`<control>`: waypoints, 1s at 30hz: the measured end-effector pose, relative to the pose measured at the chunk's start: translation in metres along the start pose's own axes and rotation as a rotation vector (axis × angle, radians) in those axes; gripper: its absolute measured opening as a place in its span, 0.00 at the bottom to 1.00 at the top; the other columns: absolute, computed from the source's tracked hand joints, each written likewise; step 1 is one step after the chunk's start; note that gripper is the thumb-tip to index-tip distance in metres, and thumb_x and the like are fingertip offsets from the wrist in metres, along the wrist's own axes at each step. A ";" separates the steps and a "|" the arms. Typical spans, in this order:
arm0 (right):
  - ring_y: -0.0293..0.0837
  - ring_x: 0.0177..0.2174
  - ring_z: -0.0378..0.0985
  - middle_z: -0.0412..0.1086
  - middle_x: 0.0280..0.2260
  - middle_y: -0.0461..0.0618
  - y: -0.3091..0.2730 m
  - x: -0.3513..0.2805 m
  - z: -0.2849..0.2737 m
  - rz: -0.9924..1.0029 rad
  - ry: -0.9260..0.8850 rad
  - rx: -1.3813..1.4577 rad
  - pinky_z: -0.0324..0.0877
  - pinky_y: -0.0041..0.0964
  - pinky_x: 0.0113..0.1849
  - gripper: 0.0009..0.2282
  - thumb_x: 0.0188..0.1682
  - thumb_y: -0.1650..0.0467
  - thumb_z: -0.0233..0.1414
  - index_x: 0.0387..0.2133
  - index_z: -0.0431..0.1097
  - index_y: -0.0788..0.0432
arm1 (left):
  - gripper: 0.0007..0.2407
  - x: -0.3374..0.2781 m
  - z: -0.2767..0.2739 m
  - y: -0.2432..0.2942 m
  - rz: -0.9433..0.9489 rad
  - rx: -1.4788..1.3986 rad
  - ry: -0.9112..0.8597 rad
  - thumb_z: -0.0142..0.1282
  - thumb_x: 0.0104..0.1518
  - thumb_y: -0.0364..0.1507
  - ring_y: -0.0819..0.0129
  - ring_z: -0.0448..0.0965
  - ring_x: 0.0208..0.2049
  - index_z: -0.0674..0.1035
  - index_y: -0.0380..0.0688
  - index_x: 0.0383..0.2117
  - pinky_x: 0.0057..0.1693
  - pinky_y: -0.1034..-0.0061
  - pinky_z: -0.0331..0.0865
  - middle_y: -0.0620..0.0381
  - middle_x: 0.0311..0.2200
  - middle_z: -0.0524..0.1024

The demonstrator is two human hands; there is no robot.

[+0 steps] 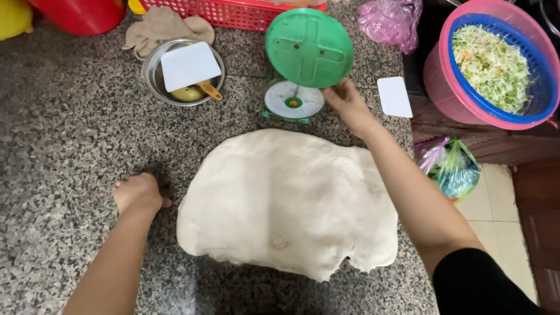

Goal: Cutting a large batch of dough into smaller portions and weighing each piece on a scale.

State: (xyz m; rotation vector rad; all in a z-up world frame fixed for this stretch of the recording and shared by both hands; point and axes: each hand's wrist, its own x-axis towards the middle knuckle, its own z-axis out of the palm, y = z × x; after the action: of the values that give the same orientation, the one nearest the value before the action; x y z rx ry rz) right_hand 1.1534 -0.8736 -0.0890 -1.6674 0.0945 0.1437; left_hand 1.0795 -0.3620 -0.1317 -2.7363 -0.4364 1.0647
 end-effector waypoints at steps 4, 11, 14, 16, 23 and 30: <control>0.43 0.59 0.66 0.65 0.59 0.50 -0.027 0.004 0.008 -0.161 0.042 -0.127 0.63 0.41 0.60 0.25 0.54 0.71 0.57 0.63 0.54 0.57 | 0.40 -0.018 -0.015 0.001 0.013 0.004 0.012 0.78 0.39 0.48 0.47 0.62 0.69 0.74 0.46 0.61 0.65 0.60 0.65 0.50 0.65 0.69; 0.43 0.54 0.74 0.73 0.55 0.51 -0.035 0.064 0.001 -0.271 0.055 -0.433 0.70 0.41 0.56 0.19 0.52 0.71 0.59 0.57 0.70 0.57 | 0.42 -0.017 -0.012 0.001 0.027 -0.018 0.044 0.80 0.36 0.49 0.46 0.60 0.69 0.74 0.45 0.61 0.65 0.60 0.65 0.47 0.65 0.67; 0.44 0.54 0.71 0.70 0.56 0.51 -0.020 0.090 -0.015 -0.379 -0.017 -0.545 0.68 0.42 0.55 0.21 0.50 0.71 0.61 0.58 0.68 0.58 | 0.41 -0.020 -0.010 -0.001 0.030 -0.023 0.049 0.78 0.38 0.49 0.47 0.59 0.70 0.74 0.43 0.61 0.66 0.61 0.63 0.47 0.65 0.68; 0.46 0.54 0.70 0.69 0.56 0.53 -0.013 0.098 -0.020 -0.485 -0.068 -0.637 0.68 0.43 0.55 0.22 0.49 0.72 0.62 0.58 0.67 0.59 | 0.40 -0.022 -0.006 -0.003 0.031 -0.033 0.069 0.78 0.39 0.48 0.48 0.59 0.70 0.75 0.43 0.60 0.68 0.62 0.61 0.46 0.64 0.69; 0.41 0.54 0.73 0.70 0.57 0.48 -0.030 0.082 0.001 -0.281 -0.022 -0.490 0.72 0.40 0.54 0.20 0.52 0.71 0.58 0.58 0.67 0.54 | 0.42 -0.015 0.005 -0.005 0.038 -0.068 0.080 0.76 0.40 0.48 0.47 0.59 0.69 0.73 0.38 0.61 0.68 0.64 0.59 0.33 0.66 0.60; 0.42 0.52 0.73 0.71 0.55 0.48 -0.025 0.084 -0.004 -0.283 -0.007 -0.400 0.74 0.41 0.52 0.19 0.52 0.73 0.58 0.58 0.68 0.55 | 0.39 -0.012 0.008 -0.006 0.042 -0.101 0.103 0.76 0.41 0.47 0.46 0.56 0.72 0.75 0.39 0.60 0.71 0.65 0.57 0.33 0.66 0.61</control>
State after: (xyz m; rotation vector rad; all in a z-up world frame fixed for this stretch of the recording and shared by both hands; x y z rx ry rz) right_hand 1.2405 -0.8734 -0.0769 -2.0585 -0.1877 -0.0510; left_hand 1.0646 -0.3604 -0.1281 -2.8853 -0.4302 0.9293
